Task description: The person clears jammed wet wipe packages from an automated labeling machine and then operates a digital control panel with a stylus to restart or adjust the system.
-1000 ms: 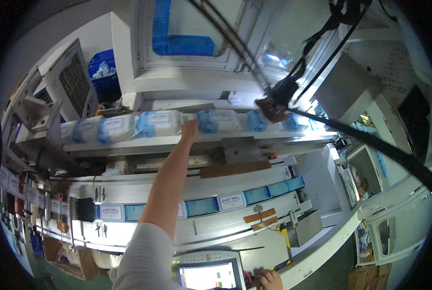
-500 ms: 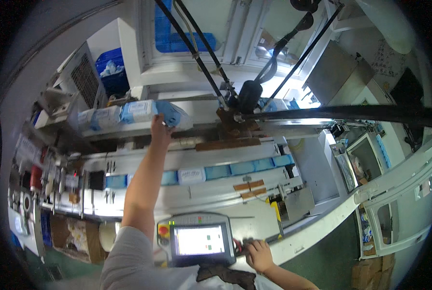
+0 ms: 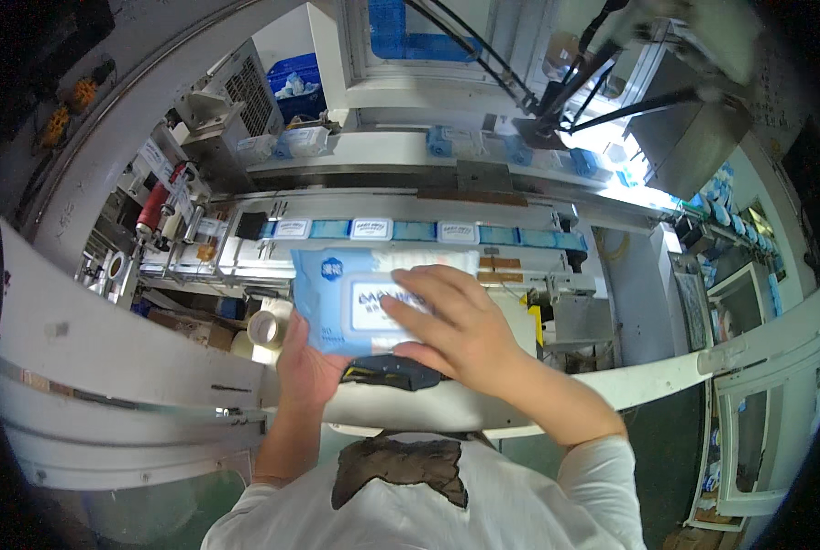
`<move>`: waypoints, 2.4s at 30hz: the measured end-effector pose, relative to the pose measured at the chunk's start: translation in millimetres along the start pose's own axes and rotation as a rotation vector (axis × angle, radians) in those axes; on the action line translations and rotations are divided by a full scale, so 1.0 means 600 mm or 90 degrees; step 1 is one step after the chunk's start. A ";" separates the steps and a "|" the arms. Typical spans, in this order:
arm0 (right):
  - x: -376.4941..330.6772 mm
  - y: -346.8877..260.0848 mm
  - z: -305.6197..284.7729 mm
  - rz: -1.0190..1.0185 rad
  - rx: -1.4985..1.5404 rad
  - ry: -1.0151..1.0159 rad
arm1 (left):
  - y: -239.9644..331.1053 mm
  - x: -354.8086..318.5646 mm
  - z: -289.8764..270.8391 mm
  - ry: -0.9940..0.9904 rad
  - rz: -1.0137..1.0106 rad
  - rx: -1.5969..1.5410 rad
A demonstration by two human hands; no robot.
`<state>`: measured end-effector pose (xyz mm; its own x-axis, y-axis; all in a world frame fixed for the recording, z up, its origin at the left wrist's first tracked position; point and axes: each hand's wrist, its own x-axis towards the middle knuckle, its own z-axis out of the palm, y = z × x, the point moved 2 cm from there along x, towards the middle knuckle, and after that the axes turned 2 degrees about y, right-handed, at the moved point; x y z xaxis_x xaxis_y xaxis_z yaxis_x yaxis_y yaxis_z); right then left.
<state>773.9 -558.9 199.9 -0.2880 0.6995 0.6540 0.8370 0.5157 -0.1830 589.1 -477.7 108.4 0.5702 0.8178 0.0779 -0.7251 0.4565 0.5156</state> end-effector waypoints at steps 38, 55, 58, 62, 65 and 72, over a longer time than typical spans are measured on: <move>0.052 -0.013 -0.082 0.350 0.369 -0.176 | -0.029 -0.138 0.011 0.049 -0.074 -0.011; -0.032 0.032 0.079 0.020 0.039 -0.080 | -0.022 0.119 -0.062 0.245 0.073 -0.017; -0.167 0.090 0.127 0.275 0.030 -0.099 | -0.009 0.250 -0.102 0.306 0.099 -0.012; -0.307 0.071 0.164 0.507 -0.143 -0.100 | -0.022 0.482 -0.187 0.306 0.050 0.022; -0.367 0.069 0.193 0.561 -0.198 -0.125 | -0.086 0.663 -0.221 0.326 -0.047 0.034; -0.354 0.065 0.189 0.617 -0.159 -0.192 | -0.197 0.952 -0.345 0.349 -0.215 -0.104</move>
<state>815.0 -631.0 -29.2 0.4820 0.8714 0.0916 0.8341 -0.4244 -0.3524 920.8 7.8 -84.6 0.5281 0.6606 -0.5336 -0.6148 0.7309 0.2964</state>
